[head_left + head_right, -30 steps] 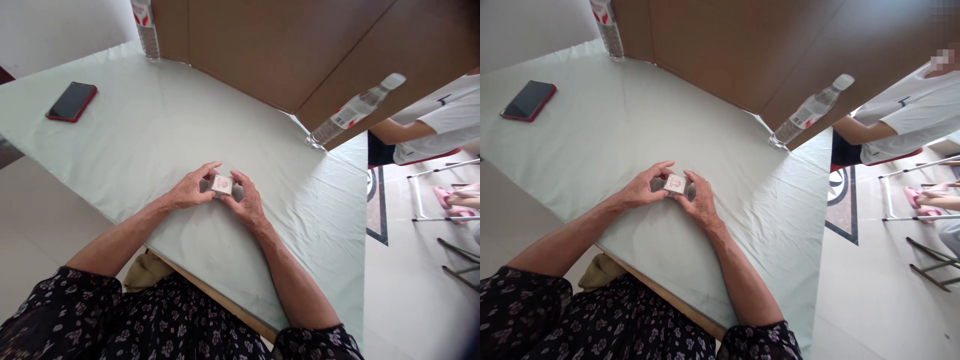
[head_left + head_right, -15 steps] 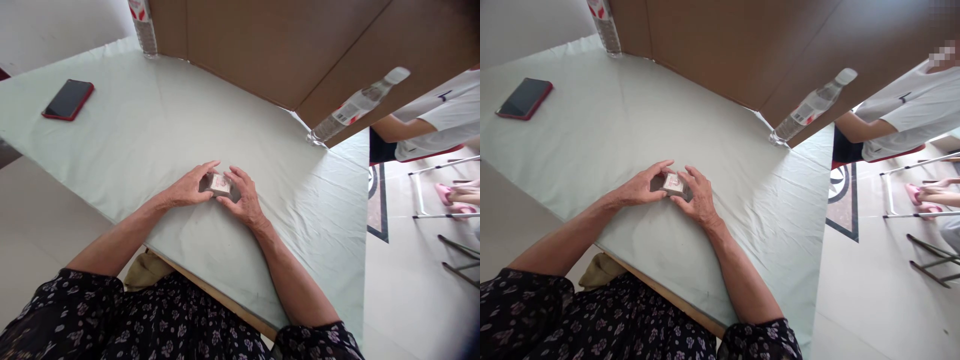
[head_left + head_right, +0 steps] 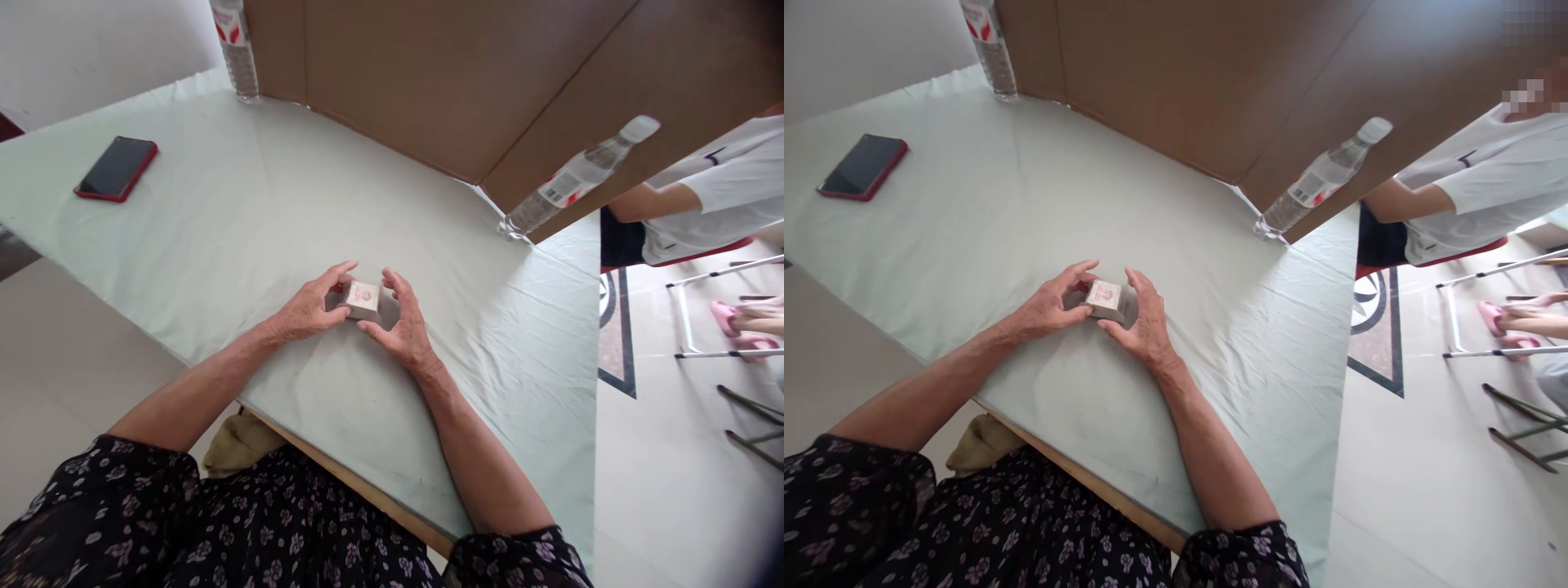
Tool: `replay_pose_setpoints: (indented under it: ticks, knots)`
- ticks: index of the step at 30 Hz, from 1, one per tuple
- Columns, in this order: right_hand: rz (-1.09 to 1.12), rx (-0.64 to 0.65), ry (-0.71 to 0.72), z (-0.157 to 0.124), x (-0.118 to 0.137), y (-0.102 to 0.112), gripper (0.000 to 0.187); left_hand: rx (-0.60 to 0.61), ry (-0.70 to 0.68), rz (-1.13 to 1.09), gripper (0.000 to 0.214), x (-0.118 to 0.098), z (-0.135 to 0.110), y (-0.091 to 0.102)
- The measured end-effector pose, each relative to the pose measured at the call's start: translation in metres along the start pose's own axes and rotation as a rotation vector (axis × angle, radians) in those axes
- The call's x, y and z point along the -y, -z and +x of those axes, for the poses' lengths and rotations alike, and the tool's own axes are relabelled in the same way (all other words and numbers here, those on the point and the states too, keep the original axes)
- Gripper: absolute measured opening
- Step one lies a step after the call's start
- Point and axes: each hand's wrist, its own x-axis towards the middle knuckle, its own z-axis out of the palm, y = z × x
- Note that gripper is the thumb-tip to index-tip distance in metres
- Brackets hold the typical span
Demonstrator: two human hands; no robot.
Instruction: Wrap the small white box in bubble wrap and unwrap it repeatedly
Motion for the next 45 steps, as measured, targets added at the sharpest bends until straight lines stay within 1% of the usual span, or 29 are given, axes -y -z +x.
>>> replay_pose_setpoints:
  ticks: [3,6,9,13,16,19,21,24,26,30,35,39,42,45]
  knots:
    - [0.018,0.022,-0.035,0.0,-0.002,-0.003,0.091,0.034,0.024,0.018,0.082,-0.002,0.0,0.003]
    - [0.031,0.035,-0.073,0.0,-0.002,-0.004,0.087,0.043,0.052,0.058,0.089,-0.005,0.0,0.006]
    - [0.043,0.021,-0.067,-0.001,0.001,-0.005,0.082,0.048,0.034,0.071,0.086,-0.005,0.0,0.006]
    - [0.026,-0.017,-0.041,-0.002,0.006,-0.005,0.078,0.019,-0.008,0.074,0.082,-0.005,0.0,0.004]
    - [0.02,0.022,-0.068,-0.001,0.007,-0.003,0.076,0.055,0.026,0.079,0.085,-0.005,0.0,0.006]
    - [0.049,0.057,-0.083,-0.001,0.008,0.001,0.074,0.09,0.063,0.04,0.089,-0.006,-0.001,0.012]
    - [0.068,0.038,-0.073,0.0,0.01,0.004,0.066,0.077,0.07,0.0,0.089,-0.005,-0.001,0.016]
    - [0.075,-0.032,-0.045,0.001,0.016,0.007,0.044,0.058,0.082,-0.027,0.089,-0.002,0.0,0.019]
    - [0.066,-0.072,-0.024,0.003,0.019,0.008,0.033,0.066,0.094,-0.032,0.089,0.0,0.0,0.019]
    - [-0.031,-0.094,0.009,0.01,0.025,0.008,0.023,0.08,0.073,-0.053,0.086,0.0,0.001,0.015]
    - [-0.141,-0.086,0.032,0.018,0.028,0.006,0.017,0.062,0.067,-0.012,0.083,-0.005,0.002,0.011]
    - [-0.186,-0.108,0.085,0.022,0.026,0.003,0.014,0.044,0.076,0.018,0.081,-0.007,0.002,0.007]
    - [-0.216,-0.112,0.109,0.026,0.025,0.001,0.016,0.047,0.074,-0.002,0.082,-0.006,0.002,0.005]
    - [-0.207,-0.102,0.093,0.03,0.025,0.001,0.018,0.041,0.048,-0.022,0.081,-0.004,0.002,0.003]
